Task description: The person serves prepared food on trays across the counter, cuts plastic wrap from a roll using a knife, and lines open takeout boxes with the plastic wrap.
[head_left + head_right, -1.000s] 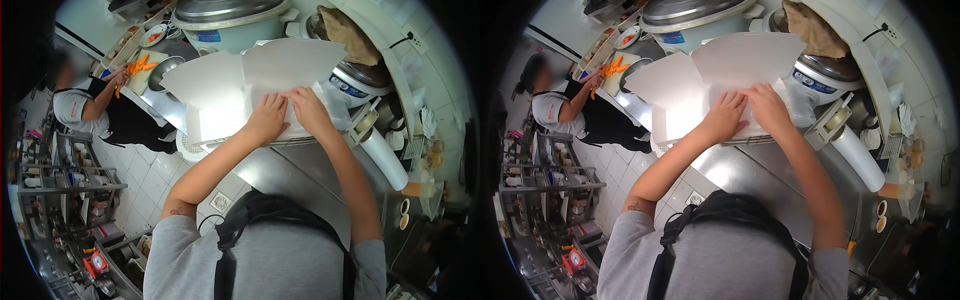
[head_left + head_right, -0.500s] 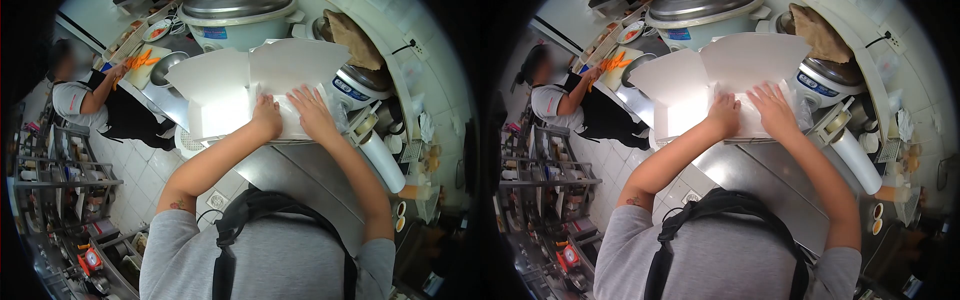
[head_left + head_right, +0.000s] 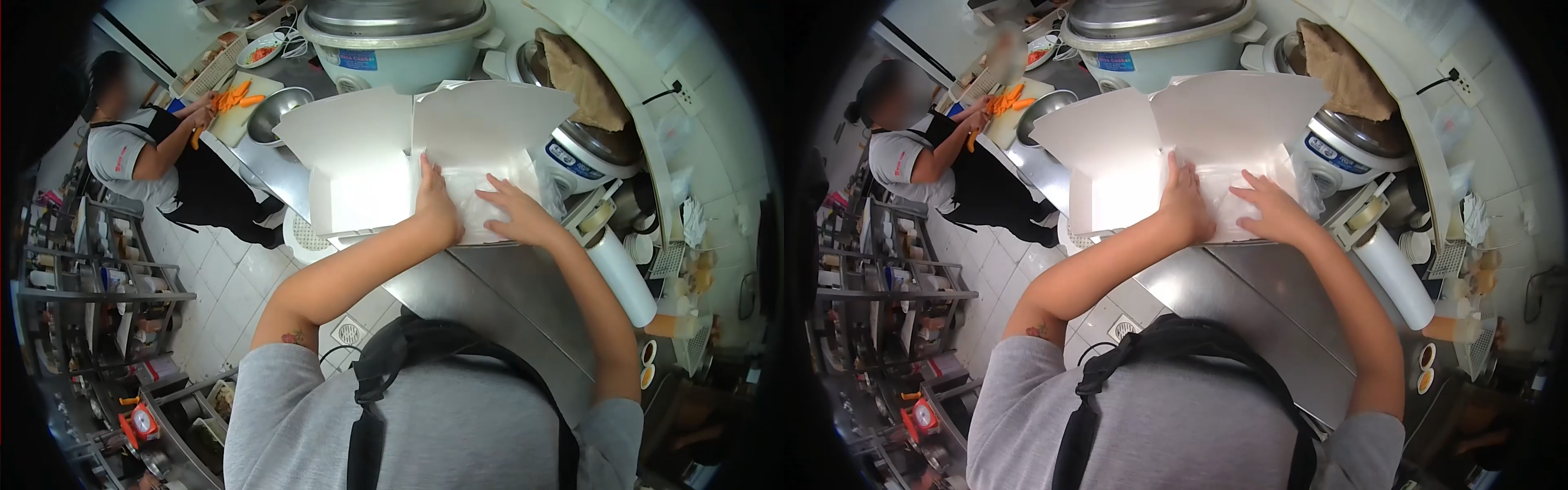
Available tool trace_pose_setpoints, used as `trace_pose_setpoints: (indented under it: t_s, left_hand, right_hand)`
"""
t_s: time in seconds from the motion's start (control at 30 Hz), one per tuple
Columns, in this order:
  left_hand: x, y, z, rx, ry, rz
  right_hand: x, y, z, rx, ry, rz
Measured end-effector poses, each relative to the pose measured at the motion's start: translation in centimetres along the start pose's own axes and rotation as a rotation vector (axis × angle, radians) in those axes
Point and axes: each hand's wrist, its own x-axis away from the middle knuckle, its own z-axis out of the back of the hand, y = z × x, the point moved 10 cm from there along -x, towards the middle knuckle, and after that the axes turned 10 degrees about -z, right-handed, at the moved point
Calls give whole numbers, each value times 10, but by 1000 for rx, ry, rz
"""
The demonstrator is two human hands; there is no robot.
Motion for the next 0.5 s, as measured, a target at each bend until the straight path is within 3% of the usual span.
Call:
trace_pose_setpoints:
  t_s: [0.03, 0.13, 0.17, 0.33, 0.4, 0.47, 0.5]
  left_hand:
    - [0, -1, 1, -16, 13, 7]
    - [4, 0, 8, -31, -5, -23]
    - [7, -2, 11, -28, -21, -25]
    - [17, -12, 7, 14, 68, -35]
    - [27, -15, 12, 111, 159, -113]
    - [67, -56, 26, 402, 716, -3]
    - [96, -74, 17, 549, 989, 36]
  right_hand:
    - [2, 2, 5, -140, -7, -8]
    - [5, 5, 14, 508, 288, 13]
    - [5, 18, 9, 568, 241, -41]
    - [-1, 19, 8, 516, 144, -53]
    - [11, -5, 27, 438, 218, -8]
    - [31, -36, 54, 327, 298, 8]
    - [34, -40, 68, 260, 443, 8]
